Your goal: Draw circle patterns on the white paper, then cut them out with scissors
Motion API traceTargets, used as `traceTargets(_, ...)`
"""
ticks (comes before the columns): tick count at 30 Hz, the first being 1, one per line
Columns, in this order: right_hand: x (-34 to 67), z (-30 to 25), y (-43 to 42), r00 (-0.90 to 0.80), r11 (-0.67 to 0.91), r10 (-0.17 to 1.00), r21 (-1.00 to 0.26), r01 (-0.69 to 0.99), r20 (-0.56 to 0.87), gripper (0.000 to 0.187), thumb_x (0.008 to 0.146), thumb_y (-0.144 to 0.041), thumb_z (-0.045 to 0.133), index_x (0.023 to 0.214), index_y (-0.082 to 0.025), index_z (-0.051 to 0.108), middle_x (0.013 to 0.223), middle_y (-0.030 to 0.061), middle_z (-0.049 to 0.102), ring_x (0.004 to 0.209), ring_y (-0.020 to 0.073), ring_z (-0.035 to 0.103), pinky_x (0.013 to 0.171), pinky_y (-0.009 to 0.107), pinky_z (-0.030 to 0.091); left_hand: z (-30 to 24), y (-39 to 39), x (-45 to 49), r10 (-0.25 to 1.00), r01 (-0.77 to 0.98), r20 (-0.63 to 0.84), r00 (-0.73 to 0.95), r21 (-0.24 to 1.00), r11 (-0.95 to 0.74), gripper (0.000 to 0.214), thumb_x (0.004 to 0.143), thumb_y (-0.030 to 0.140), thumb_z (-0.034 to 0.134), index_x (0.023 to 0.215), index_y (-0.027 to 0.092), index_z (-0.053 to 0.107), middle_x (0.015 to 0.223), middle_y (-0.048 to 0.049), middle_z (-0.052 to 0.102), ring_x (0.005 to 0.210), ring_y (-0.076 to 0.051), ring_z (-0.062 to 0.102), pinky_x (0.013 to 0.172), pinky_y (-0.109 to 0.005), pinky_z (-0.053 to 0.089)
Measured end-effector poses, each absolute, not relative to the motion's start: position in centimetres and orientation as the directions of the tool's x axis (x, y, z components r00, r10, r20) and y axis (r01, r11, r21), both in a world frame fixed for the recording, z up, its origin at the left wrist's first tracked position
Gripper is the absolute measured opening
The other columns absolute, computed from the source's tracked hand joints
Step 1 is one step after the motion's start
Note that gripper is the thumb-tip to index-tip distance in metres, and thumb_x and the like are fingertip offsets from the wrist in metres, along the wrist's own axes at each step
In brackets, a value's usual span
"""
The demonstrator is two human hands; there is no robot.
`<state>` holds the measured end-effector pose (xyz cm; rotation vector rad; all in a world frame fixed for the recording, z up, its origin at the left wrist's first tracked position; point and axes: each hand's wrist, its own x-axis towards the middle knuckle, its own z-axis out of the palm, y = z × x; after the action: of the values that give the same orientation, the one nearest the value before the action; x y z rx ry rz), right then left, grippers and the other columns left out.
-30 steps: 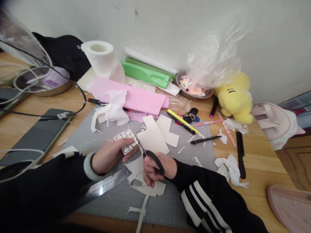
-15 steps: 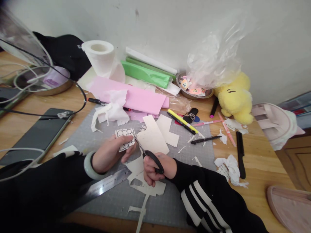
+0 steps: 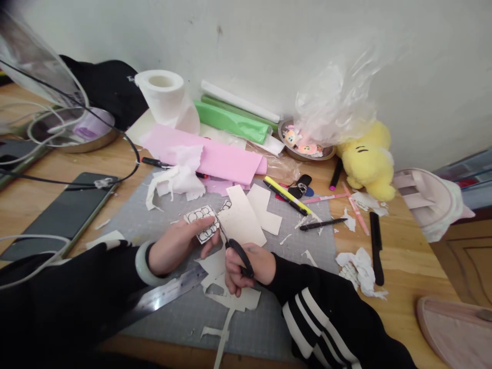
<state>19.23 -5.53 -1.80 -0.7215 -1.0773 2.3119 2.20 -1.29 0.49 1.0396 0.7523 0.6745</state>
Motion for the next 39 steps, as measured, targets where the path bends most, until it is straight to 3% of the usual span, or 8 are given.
traceTargets(12,19.37,-1.1,-5.31,-0.777,-0.555,0.6,-0.799,-0.232,-0.191,0.051,0.075,-0.063,0.051,0.056,-0.017,0.039,0.032,-0.0049,0.039,0.042,0.0114,0.053,0.037,0.018,0.042,1.04,-1.55,2.01,0.71,-0.038,-0.248,0.66,0.932,0.36,0.048,0.083,0.055,0.04,0.067,0.013,0.058,0.044,0.001,0.049,0.046,-0.011,0.043,0.052,-0.023,0.035)
traceTargets(22,19.03,-0.95,-5.33,-0.749,-0.548,0.601,-0.825,-0.134,-0.278,0.053,0.07,-0.065,0.056,0.055,-0.016,0.04,0.034,-0.0048,0.042,0.044,0.0097,0.052,0.04,0.019,0.046,0.87,-1.49,2.19,0.688,-0.03,-0.251,0.681,0.929,0.369,0.047,0.083,0.054,0.04,0.066,0.014,0.056,0.047,0.0015,0.048,0.047,-0.01,0.042,0.051,-0.023,0.033)
traceTargets(39,19.22,-1.04,-5.55,-0.722,-0.588,0.609,-0.799,-0.131,-0.33,0.051,0.072,-0.061,0.056,0.053,-0.017,0.038,0.033,-0.0047,0.039,0.042,0.0091,0.049,0.038,0.018,0.043,0.74,-1.22,2.05,0.702,-0.028,-0.288,0.652,0.916,0.401,0.046,0.083,0.051,0.041,0.062,0.013,0.057,0.045,0.0003,0.049,0.046,-0.011,0.046,0.052,-0.024,0.036)
